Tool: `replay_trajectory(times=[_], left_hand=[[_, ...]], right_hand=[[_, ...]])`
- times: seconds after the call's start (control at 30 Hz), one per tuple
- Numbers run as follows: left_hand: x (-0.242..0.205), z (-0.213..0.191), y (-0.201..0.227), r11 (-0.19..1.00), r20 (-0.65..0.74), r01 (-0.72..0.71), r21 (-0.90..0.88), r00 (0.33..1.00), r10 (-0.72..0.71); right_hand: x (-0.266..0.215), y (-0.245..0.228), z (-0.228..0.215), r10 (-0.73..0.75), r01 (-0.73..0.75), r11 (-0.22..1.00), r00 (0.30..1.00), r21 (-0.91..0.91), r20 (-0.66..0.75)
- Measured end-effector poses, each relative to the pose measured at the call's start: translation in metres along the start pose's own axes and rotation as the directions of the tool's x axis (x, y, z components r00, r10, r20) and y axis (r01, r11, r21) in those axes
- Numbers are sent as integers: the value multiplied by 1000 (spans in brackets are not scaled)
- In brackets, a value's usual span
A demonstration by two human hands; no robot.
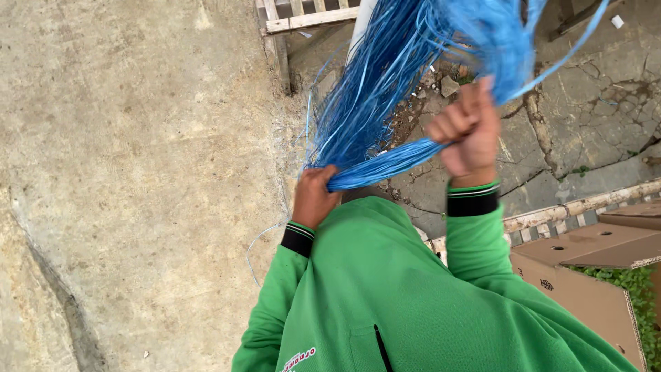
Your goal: The person handles small green seedlings in cardboard boxes, moving them by hand across several boxes. Then the person picks up a bundle of blue string and untangles it by hand.
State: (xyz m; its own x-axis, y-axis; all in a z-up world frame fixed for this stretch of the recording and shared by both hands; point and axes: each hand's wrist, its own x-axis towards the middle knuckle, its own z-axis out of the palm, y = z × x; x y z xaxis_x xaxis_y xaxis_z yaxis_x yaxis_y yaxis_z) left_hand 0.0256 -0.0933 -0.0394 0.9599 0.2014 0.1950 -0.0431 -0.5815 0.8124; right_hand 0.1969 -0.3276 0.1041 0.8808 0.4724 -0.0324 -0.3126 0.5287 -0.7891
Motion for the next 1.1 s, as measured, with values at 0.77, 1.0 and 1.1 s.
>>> replay_trajectory(times=[0.77,1.0,1.1], left_hand=[[-26,9,-82,954,239,195,226,939,-248],[32,6,54,993,365,9,115,930,-51],[46,20,91,930,212,-182,-320,943,257]], right_hand=[[-19,-164,-29,-252,203,675,967,710,-36],[-8,-75,-8,15,-59,918,993,392,113],[-11,-36,22,177,-200,958,976,207,123]])
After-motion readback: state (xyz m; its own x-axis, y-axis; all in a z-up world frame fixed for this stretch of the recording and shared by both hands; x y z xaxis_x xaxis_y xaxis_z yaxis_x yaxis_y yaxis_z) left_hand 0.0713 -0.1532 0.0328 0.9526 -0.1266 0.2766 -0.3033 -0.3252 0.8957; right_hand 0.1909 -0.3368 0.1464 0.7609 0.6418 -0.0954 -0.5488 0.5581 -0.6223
